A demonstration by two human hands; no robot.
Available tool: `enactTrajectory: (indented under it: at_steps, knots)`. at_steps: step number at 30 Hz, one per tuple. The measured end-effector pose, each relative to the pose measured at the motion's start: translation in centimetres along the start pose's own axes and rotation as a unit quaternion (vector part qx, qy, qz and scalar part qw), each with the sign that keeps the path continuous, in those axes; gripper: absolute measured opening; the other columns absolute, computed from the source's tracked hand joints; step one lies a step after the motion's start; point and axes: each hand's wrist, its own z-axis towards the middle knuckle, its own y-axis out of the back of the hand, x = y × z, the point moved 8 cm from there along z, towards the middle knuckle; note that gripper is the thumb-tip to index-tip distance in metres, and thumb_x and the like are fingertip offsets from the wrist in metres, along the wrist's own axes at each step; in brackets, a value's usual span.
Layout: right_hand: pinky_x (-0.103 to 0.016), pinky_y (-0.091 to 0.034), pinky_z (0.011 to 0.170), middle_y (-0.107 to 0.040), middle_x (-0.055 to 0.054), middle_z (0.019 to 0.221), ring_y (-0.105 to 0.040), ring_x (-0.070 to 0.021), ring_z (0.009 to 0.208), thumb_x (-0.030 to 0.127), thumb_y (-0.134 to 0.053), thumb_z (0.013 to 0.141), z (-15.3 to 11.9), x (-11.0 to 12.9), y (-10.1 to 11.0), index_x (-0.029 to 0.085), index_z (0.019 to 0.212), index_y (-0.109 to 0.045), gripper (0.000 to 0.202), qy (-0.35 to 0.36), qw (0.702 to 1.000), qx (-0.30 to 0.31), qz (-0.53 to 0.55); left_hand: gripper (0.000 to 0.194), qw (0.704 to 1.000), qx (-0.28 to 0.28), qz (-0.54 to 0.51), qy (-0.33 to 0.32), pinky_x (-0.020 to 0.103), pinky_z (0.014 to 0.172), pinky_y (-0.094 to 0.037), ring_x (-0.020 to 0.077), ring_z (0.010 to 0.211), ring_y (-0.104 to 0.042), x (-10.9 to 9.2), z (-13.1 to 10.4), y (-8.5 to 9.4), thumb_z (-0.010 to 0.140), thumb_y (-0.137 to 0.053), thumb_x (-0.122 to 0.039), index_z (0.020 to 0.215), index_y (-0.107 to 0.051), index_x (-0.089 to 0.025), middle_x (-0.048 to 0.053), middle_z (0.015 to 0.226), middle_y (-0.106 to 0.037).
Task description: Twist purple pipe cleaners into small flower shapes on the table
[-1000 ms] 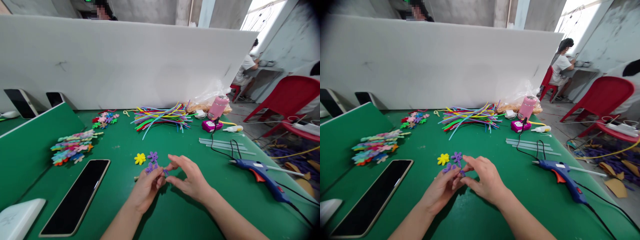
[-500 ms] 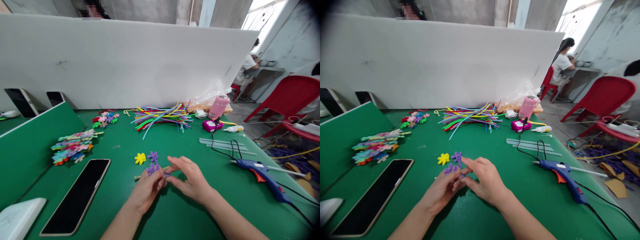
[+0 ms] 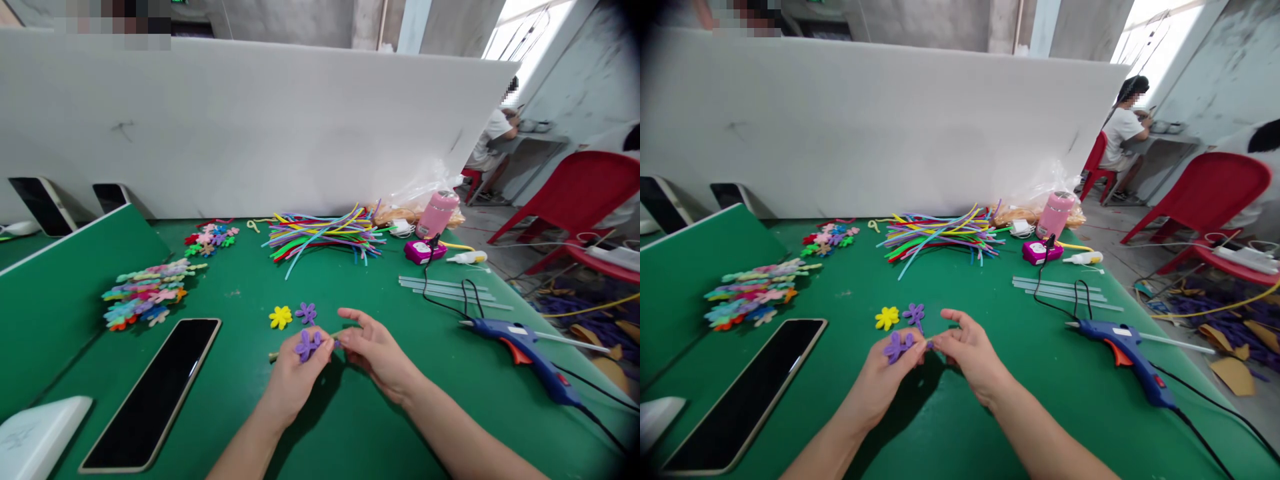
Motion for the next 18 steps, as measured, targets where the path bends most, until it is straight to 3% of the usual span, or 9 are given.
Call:
enactTrajectory:
  at_steps: [4, 8, 10, 14, 18]
  knots:
    - [-0.016, -0.027, 0.043, -0.055, 0.005, 0.061, -0.044, -0.0047, 0.047, 0.017, -0.067, 0.061, -0.4, -1.3, -0.3, 0.017, 0.098, -0.051, 0.040, -0.106, 0.991, 0.001, 0.081, 0.023, 0.998, 0.028, 0.036, -0.036, 0.023, 0.055, -0.031, 0.0121, 0.055, -0.040, -1.1, -0.2, -0.5, 0.077, -0.054, -0.026, 0.056, -0.052, -0.018, -0.003, 0.056, -0.045]
    - [-0.015, -0.030, 0.044, -0.054, 0.005, 0.058, -0.045, -0.0041, 0.047, 0.016, -0.066, 0.062, -0.5, -1.7, -0.5, 0.015, 0.097, -0.053, 0.037, -0.121, 0.988, 0.017, 0.094, 0.022, 1.000, 0.025, 0.000, -0.011, 0.023, 0.055, -0.032, 0.0118, 0.055, -0.041, -0.3, -0.1, -0.4, 0.076, -0.057, -0.025, 0.055, -0.053, -0.018, -0.002, 0.055, -0.046]
    - [-0.015, -0.032, 0.046, -0.056, 0.004, 0.062, -0.046, -0.0042, 0.049, 0.020, -0.066, 0.065, -0.2, -1.2, -0.3, 0.015, 0.100, -0.052, 0.038, -0.076, 0.995, 0.014, 0.066, 0.021, 0.997, 0.000, -0.065, 0.032, 0.022, 0.054, -0.032, 0.0113, 0.055, -0.041, 0.8, -0.1, -0.1, 0.073, -0.060, -0.026, 0.056, -0.053, -0.017, -0.003, 0.054, -0.046]
    - [-0.022, -0.040, 0.056, -0.062, -0.001, 0.073, -0.055, -0.0102, 0.062, 0.027, -0.060, 0.073, 0.0, 1.2, 0.3, 0.016, 0.109, -0.047, 0.040, 0.092, 0.994, -0.011, -0.061, 0.022, 0.974, -0.036, -0.199, 0.104, 0.021, 0.051, -0.031, 0.0091, 0.051, -0.039, 2.3, -0.1, 0.0, 0.068, -0.067, -0.028, 0.057, -0.052, -0.016, -0.004, 0.051, -0.047]
    - [-0.030, -0.046, 0.067, -0.063, -0.003, 0.080, -0.058, -0.0153, 0.073, 0.021, -0.054, 0.077, -1.0, 3.4, 0.2, 0.019, 0.114, -0.044, 0.039, 0.265, 0.934, -0.053, -0.235, 0.024, 0.958, -0.044, -0.255, 0.122, 0.020, 0.048, -0.030, 0.0076, 0.048, -0.038, 2.4, 0.0, -0.2, 0.066, -0.069, -0.027, 0.055, -0.051, -0.016, -0.005, 0.048, -0.047]
